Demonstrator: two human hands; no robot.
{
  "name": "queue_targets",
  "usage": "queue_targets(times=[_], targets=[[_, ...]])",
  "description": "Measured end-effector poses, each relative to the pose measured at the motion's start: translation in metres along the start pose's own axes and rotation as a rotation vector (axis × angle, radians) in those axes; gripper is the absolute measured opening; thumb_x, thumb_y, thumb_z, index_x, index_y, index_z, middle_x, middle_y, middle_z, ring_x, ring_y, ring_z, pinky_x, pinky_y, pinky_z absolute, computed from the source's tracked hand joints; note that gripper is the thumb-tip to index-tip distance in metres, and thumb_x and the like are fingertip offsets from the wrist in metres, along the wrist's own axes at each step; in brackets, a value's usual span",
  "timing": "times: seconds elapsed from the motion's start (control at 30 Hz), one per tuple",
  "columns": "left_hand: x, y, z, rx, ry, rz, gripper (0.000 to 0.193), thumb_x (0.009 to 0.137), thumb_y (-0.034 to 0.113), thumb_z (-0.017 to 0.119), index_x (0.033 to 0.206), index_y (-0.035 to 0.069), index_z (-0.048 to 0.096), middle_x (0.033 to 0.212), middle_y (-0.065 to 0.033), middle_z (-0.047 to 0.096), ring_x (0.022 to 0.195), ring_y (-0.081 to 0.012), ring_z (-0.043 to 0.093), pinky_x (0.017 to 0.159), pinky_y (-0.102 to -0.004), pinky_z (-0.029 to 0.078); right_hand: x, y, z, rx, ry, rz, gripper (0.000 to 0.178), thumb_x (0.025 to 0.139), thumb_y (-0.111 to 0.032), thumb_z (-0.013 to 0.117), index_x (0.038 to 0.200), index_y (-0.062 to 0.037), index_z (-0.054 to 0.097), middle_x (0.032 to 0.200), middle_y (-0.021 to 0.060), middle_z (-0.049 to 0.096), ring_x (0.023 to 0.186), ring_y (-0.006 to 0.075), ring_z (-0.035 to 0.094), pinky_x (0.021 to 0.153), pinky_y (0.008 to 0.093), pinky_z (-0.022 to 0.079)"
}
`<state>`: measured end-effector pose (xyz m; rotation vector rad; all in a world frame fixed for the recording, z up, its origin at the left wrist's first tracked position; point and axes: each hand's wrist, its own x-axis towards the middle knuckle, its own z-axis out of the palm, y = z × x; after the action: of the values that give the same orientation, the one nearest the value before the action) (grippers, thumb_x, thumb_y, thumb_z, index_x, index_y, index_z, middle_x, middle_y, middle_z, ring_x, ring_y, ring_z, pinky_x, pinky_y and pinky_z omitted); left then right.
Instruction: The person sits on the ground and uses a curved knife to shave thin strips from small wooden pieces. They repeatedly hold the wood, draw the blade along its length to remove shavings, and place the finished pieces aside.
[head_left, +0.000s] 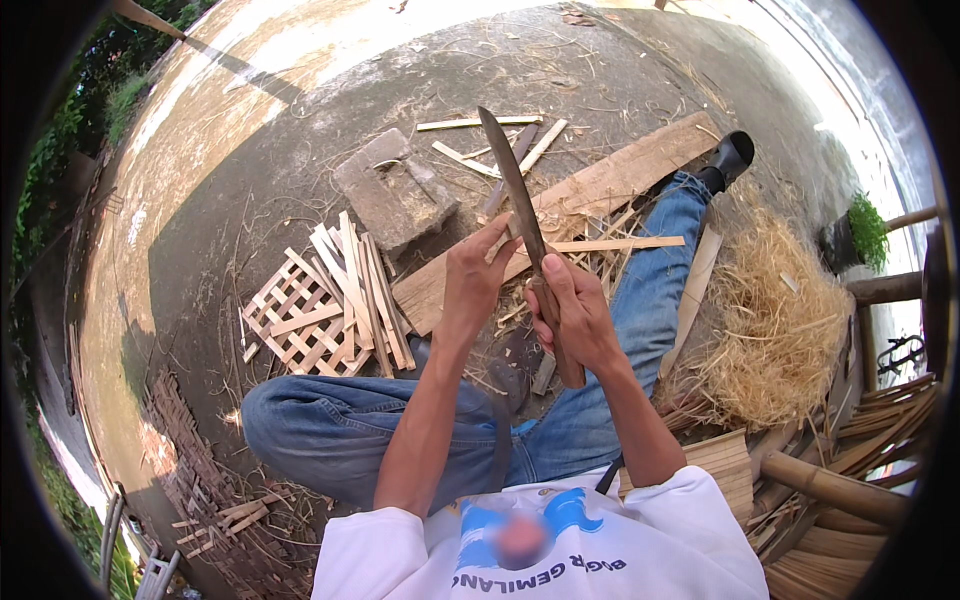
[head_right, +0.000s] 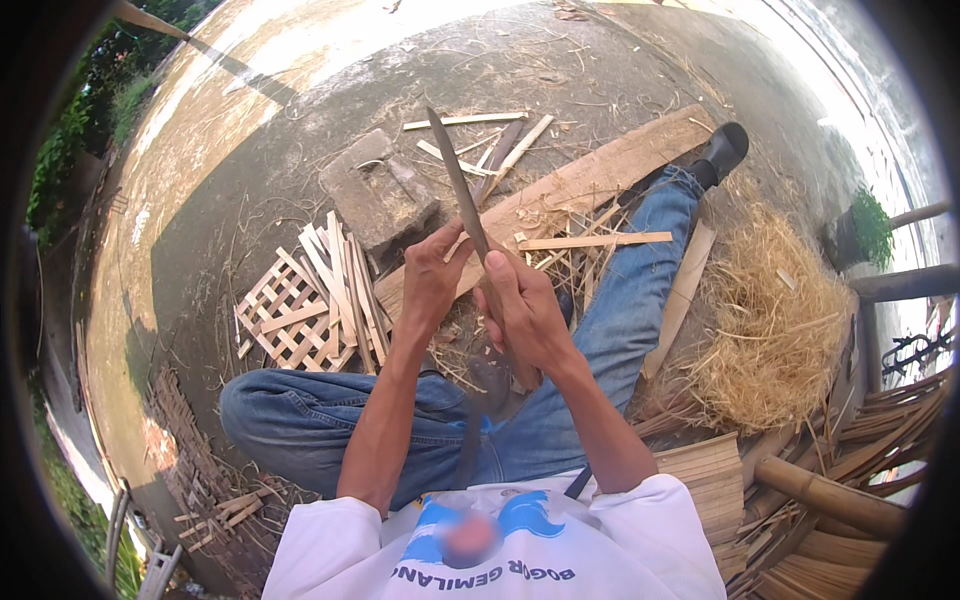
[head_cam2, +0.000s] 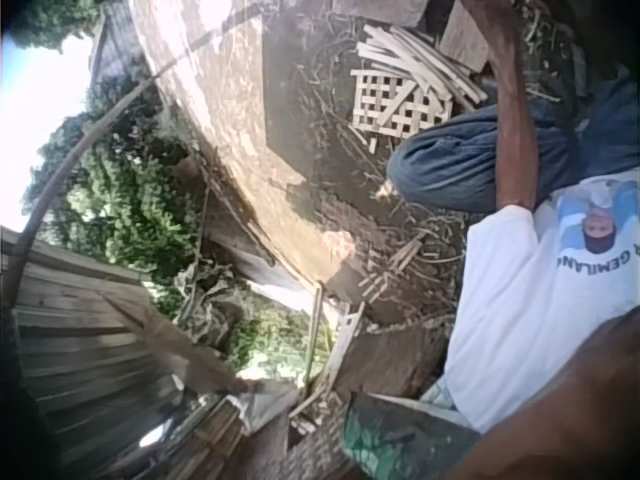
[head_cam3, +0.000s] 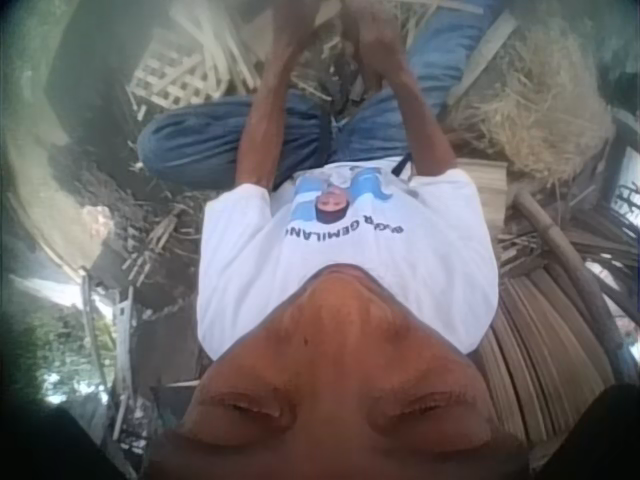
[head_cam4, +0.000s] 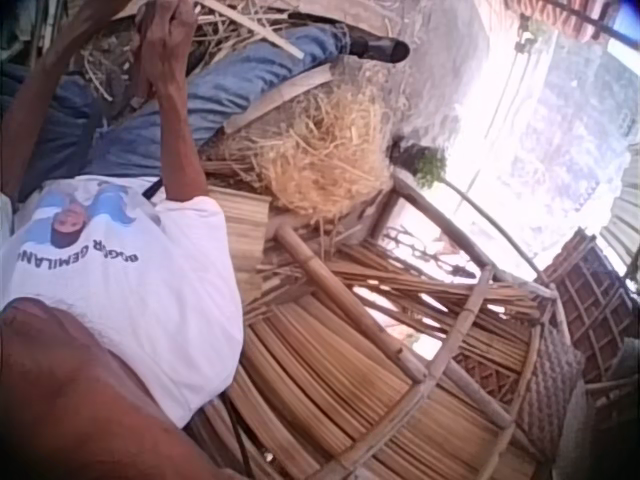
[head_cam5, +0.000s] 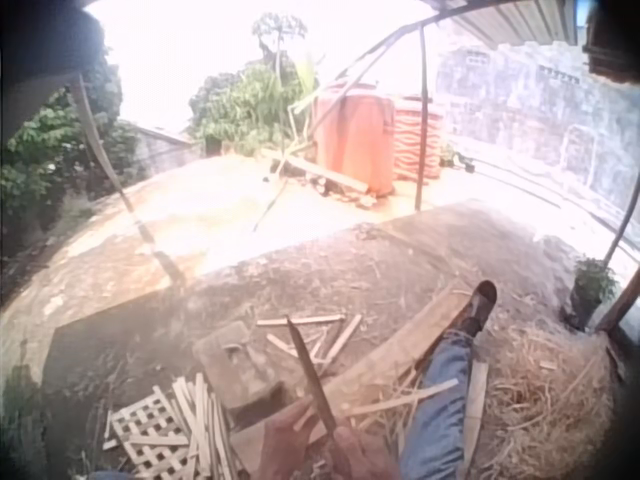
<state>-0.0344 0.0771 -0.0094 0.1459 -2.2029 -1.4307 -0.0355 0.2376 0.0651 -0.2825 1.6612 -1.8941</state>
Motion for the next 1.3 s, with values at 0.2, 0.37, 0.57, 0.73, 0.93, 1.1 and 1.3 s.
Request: queue_targets(times=[0.2,0.37,0.57,0.73,0.93,1.1,1.3], targets=[[0.0,-0.001,0.0,0.01,-0.014,-0.017,0.037,0.091,0.006,0.074,0.126,-0.001,0.068,0.108,-0.0239,0.074,0.096,-0.0349,0.074,0.082,-0.0386,0.056,-0.001,-0.004,0.002,-0.081,0.002,-0.017,0.051,0.113,-0.037,0.039,0.158,-0.0131,0.042,0.071,-0.002,0.049,0.049,0.004,0.045,0.044,0.0237,0.042],[0.003,0.008,-0.001,0.065,-0.031,0.013,0.036,0.091,0.006,0.073,0.126,0.0,0.068,0.105,-0.0233,0.074,0.093,-0.0362,0.074,0.079,-0.0406,0.056,-0.003,-0.009,0.006,-0.239,0.074,-0.085,0.049,0.112,-0.034,0.042,0.157,-0.0142,0.044,0.067,-0.0021,0.046,0.052,0.0052,0.043,0.047,0.026,0.041],[0.002,0.013,0.0,0.085,-0.039,0.038,0.034,0.092,0.006,0.072,0.125,0.0,0.068,0.101,-0.0225,0.074,0.089,-0.0372,0.073,0.075,-0.0421,0.055,-0.006,-0.019,0.006,-0.293,0.102,-0.037,0.047,0.112,-0.033,0.042,0.156,-0.0148,0.046,0.066,-0.0014,0.046,0.054,0.0065,0.042,0.049,0.0278,0.041],[0.002,0.017,-0.001,0.144,-0.108,-0.07,0.036,0.092,0.006,0.071,0.128,0.002,0.069,0.11,-0.0216,0.074,0.103,-0.0332,0.074,0.082,-0.0367,0.056,-0.009,-0.023,0.002,-0.306,0.076,-0.011,0.048,0.113,-0.035,0.04,0.156,-0.0139,0.046,0.068,-0.0013,0.047,0.052,0.0059,0.044,0.047,0.0261,0.04],[0.001,0.007,0.002,0.029,-0.044,0.018,0.037,0.092,0.008,0.072,0.128,0.003,0.068,0.1,-0.0224,0.074,0.087,-0.038,0.072,0.075,-0.0421,0.054,-0.011,-0.018,0.002,-0.351,0.06,-0.056,0.051,0.113,-0.039,0.038,0.156,-0.0124,0.044,0.071,-0.0024,0.047,0.049,0.0037,0.045,0.042,0.0225,0.04],[0.004,0.021,-0.002,0.079,-0.116,-0.028,0.036,0.092,0.008,0.071,0.128,0.004,0.068,0.101,-0.0216,0.074,0.09,-0.0377,0.073,0.075,-0.0415,0.054,-0.006,-0.021,-0.004,-0.365,0.051,-0.07,0.052,0.113,-0.039,0.038,0.157,-0.0121,0.043,0.07,-0.0021,0.046,0.048,0.004,0.044,0.043,0.0226,0.04],[0.004,0.028,-0.004,0.119,-0.072,0.0,0.035,0.093,0.008,0.07,0.128,0.003,0.068,0.102,-0.0214,0.074,0.091,-0.0376,0.073,0.075,-0.0416,0.054,-0.011,-0.039,0.0,-0.425,0.063,-0.038,0.05,0.112,-0.034,0.037,0.156,-0.0109,0.044,0.063,0.002,0.047,0.055,0.0107,0.048,0.055,0.0312,0.045]])
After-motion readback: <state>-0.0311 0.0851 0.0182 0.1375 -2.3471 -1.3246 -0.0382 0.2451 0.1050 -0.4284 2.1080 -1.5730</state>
